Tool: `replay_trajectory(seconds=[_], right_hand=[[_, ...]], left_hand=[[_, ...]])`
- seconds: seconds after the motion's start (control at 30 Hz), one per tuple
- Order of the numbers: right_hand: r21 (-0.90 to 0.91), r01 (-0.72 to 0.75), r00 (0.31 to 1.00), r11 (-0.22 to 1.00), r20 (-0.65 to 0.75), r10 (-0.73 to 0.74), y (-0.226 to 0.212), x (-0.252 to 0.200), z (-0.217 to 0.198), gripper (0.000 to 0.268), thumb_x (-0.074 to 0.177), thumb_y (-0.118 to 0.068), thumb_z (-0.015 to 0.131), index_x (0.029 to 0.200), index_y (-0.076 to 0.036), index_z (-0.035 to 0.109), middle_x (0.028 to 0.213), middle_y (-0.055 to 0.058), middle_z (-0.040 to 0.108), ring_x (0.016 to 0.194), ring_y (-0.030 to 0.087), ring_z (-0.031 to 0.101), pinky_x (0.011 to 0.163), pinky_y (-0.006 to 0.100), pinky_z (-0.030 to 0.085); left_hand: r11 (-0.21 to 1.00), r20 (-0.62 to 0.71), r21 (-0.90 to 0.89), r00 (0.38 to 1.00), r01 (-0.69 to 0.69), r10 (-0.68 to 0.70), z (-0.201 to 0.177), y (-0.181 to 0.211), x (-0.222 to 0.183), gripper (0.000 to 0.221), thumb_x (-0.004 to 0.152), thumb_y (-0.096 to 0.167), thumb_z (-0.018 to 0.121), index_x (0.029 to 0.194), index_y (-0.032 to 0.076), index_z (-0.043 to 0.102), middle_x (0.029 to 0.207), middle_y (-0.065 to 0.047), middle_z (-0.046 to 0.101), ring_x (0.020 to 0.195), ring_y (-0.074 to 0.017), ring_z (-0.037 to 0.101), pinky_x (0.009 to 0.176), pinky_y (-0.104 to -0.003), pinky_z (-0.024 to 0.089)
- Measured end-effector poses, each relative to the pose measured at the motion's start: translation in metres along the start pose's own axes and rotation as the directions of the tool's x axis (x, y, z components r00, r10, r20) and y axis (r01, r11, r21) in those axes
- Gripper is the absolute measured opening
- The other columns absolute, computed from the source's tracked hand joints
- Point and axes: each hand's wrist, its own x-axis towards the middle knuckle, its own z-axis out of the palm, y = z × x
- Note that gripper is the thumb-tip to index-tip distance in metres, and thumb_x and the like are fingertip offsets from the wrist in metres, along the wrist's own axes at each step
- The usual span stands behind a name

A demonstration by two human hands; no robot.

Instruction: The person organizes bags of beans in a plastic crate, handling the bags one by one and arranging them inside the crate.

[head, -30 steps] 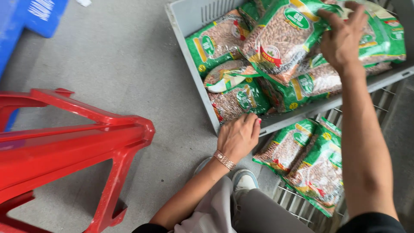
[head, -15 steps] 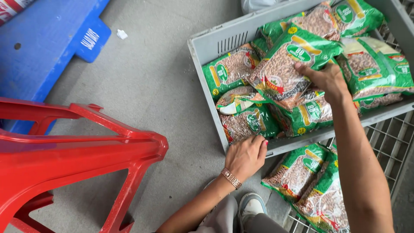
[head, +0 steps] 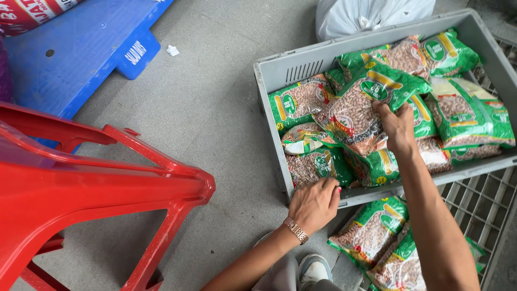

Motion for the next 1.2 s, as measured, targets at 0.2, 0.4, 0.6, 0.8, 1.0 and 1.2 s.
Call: replay_trajectory(seconds=[0.2, 0.4, 0.6, 0.8, 1.0, 1.2], right_hand=[[0.253, 0.13, 0.991, 0.959, -0.071, -0.116, -0.001, -0.013, 0.003, 0.012, 0.095, -0.006, 0.067, 0.106, -0.003, 0.07, 0.096, 0.0, 0.074, 0.087, 0.011, 0.067, 0.082, 0.028, 0.054], [0.251, 0.152, 0.988, 0.956, -0.067, -0.139, -0.044, -0.04, -0.009, 0.011, 0.096, -0.005, 0.072, 0.107, -0.004, 0.071, 0.096, -0.002, 0.071, 0.083, 0.006, 0.059, 0.078, 0.025, 0.049], [0.364, 0.038, 0.987, 0.931, 0.131, -0.092, -0.102, -0.079, -0.018, 0.012, 0.092, -0.003, 0.072, 0.103, -0.006, 0.07, 0.092, -0.002, 0.071, 0.08, 0.006, 0.064, 0.075, 0.025, 0.053], [0.315, -0.099, 0.923, 0.944, 0.384, -0.031, -0.144, -0.125, -0.015, 0.009, 0.091, -0.005, 0.075, 0.099, -0.005, 0.07, 0.09, 0.0, 0.071, 0.075, 0.007, 0.064, 0.069, 0.026, 0.053], [0.216, -0.06, 0.849, 0.975, 0.524, -0.063, -0.144, -0.143, -0.001, 0.012, 0.093, -0.012, 0.077, 0.099, -0.004, 0.071, 0.088, -0.002, 0.069, 0.08, 0.006, 0.063, 0.075, 0.024, 0.052], [-0.045, 0.002, 0.81, 0.999, 0.586, 0.025, -0.168, -0.146, 0.005, 0.027, 0.094, -0.028, 0.071, 0.107, -0.004, 0.071, 0.084, -0.001, 0.065, 0.077, 0.007, 0.056, 0.069, 0.028, 0.046]], left_hand=[[0.999, 0.049, 0.038, 0.998, 0.028, -0.03, -0.006, 0.006, 0.005, 0.027, 0.098, 0.02, 0.058, 0.122, 0.007, 0.062, 0.113, -0.012, 0.07, 0.075, -0.026, 0.07, 0.065, -0.039, 0.057], [0.991, -0.159, -0.119, 0.986, -0.068, 0.049, -0.003, -0.001, 0.008, 0.034, 0.104, 0.026, 0.059, 0.133, 0.007, 0.059, 0.14, -0.013, 0.06, 0.116, -0.0279, 0.065, 0.1, -0.039, 0.051], [0.57, -0.124, -0.812, 0.92, 0.121, -0.371, 0.005, -0.022, 0.016, 0.054, 0.105, 0.039, 0.054, 0.146, 0.005, 0.043, 0.141, -0.016, 0.054, 0.13, -0.0287, 0.058, 0.11, -0.045, 0.051], [0.302, 0.097, -0.93, 0.933, 0.209, -0.347, -0.031, -0.043, 0.021, 0.073, 0.104, 0.051, 0.052, 0.158, 0.004, 0.036, 0.157, -0.011, 0.046, 0.145, -0.0239, 0.045, 0.118, -0.04, 0.04], [-0.101, 0.27, -0.959, 0.962, 0.264, -0.049, -0.052, -0.054, 0.01, 0.104, 0.083, 0.051, 0.083, 0.158, 0.006, 0.029, 0.154, -0.013, 0.047, 0.139, -0.0275, 0.049, 0.115, -0.045, 0.045], [-0.06, 0.267, -0.963, 0.957, 0.261, -0.118, -0.077, -0.029, 0.008, 0.096, 0.081, 0.029, 0.084, 0.156, 0.004, 0.031, 0.145, -0.015, 0.052, 0.131, -0.0262, 0.056, 0.111, -0.045, 0.048]])
